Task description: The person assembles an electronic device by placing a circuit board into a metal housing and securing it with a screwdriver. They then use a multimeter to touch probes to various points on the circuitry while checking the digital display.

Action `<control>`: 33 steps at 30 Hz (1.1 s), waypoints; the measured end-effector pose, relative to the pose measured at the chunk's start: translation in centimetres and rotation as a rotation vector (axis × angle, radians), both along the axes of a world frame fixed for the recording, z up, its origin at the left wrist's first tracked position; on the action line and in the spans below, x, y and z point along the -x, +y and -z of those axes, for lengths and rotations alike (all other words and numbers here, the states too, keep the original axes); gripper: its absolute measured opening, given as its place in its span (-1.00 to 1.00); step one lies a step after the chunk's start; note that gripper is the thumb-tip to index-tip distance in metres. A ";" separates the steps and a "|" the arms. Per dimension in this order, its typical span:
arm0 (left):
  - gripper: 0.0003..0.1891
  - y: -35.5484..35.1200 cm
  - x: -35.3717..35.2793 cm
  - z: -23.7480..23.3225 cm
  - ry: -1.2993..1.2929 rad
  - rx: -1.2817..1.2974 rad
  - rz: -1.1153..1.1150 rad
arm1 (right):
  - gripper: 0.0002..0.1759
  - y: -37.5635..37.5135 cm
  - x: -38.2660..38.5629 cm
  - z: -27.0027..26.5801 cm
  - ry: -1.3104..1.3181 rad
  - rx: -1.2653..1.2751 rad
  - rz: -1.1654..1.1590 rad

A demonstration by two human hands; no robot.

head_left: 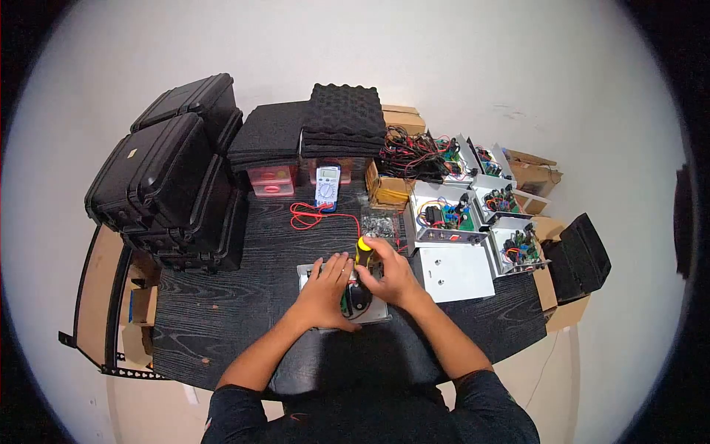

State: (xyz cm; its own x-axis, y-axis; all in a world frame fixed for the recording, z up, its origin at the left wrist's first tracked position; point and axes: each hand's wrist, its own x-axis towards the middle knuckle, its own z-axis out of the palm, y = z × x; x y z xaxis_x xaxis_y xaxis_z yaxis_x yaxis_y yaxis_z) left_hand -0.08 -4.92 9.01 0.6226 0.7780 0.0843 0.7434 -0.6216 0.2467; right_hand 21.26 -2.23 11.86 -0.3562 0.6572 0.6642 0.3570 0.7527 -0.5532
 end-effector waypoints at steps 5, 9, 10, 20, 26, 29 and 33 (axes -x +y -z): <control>0.54 0.0 0.1 -0.1 0.002 0.002 0.001 | -0.20 -0.3 -0.1 -1.0 -0.057 -0.003 -0.004; 0.54 0.0 0.0 -0.3 -0.001 0.005 0.003 | -0.23 -0.2 0.0 0.3 -0.011 0.027 0.015; 0.54 0.0 0.0 -0.4 0.000 0.008 0.002 | -0.24 -0.4 0.0 0.2 -0.022 0.017 0.045; 0.55 0.0 0.1 0.2 -0.022 -0.010 0.004 | -0.04 -3.7 -1.6 2.2 0.090 0.000 -0.053; 0.55 0.1 0.1 0.4 -0.029 -0.009 -0.001 | 0.02 -4.0 -1.6 1.8 0.075 -0.027 -0.058; 0.55 0.1 0.0 0.5 -0.022 -0.011 -0.011 | 0.00 -3.9 -1.5 1.6 0.074 -0.048 -0.061; 0.56 0.0 0.0 0.4 -0.022 -0.012 -0.011 | 0.00 -3.8 -1.3 1.6 0.061 -0.076 -0.045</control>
State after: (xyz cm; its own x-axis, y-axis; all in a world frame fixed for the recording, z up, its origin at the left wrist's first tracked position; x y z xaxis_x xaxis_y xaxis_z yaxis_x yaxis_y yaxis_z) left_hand -0.09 -4.87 8.64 0.6121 0.7835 0.1067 0.7447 -0.6165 0.2556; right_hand 22.59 -5.99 10.25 -0.3413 0.5881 0.7333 0.2892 0.8080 -0.5134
